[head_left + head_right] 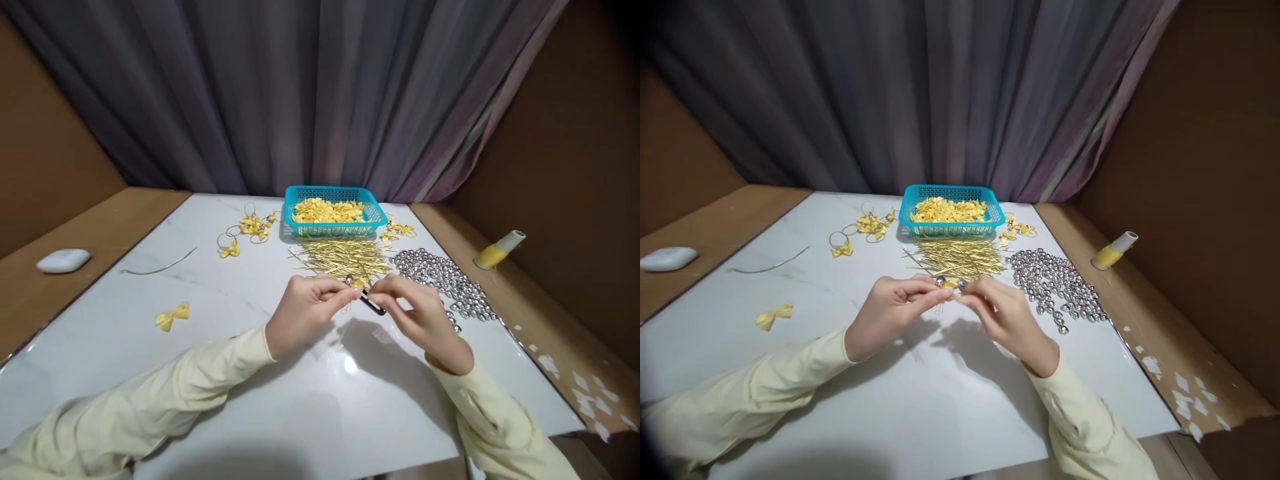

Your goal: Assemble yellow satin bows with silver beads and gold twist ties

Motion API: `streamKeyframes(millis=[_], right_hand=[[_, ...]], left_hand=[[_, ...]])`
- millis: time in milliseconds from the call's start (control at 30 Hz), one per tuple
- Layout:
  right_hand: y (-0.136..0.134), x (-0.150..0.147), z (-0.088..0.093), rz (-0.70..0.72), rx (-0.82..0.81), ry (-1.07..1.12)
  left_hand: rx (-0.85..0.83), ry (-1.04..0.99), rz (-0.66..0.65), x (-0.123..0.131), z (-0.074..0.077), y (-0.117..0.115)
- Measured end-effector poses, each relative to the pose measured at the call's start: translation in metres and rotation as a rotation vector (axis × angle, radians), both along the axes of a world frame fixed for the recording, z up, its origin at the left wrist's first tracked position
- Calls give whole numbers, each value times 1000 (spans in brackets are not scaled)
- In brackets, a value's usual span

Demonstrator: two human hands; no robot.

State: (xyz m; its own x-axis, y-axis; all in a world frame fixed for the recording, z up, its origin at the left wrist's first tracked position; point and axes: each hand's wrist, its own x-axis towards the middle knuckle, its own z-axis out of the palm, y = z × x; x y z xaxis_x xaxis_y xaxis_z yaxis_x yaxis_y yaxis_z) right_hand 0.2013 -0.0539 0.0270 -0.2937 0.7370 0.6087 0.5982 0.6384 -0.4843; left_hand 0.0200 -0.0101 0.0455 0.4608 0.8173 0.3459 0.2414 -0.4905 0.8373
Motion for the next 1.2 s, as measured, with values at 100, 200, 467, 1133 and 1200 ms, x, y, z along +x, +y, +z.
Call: streamKeyframes(millis=[100,200,467,1133,1200], right_hand=[[-1,1,6,-43,39,138],[-1,-4,6,13,37,117],[2,-12,-1,0,-54,158],[-1,-19,-10,-44,-82,314],[-2,-19,-9,-53,-104,346]], left_hand=[[-13,30,-46,0,-1,-1],[-7,44,-83,0,-3,-2],[84,114,-125,1,-7,-4],[-237,4,-136,1,0,-2],[-309,-30,-141,0,1,1]])
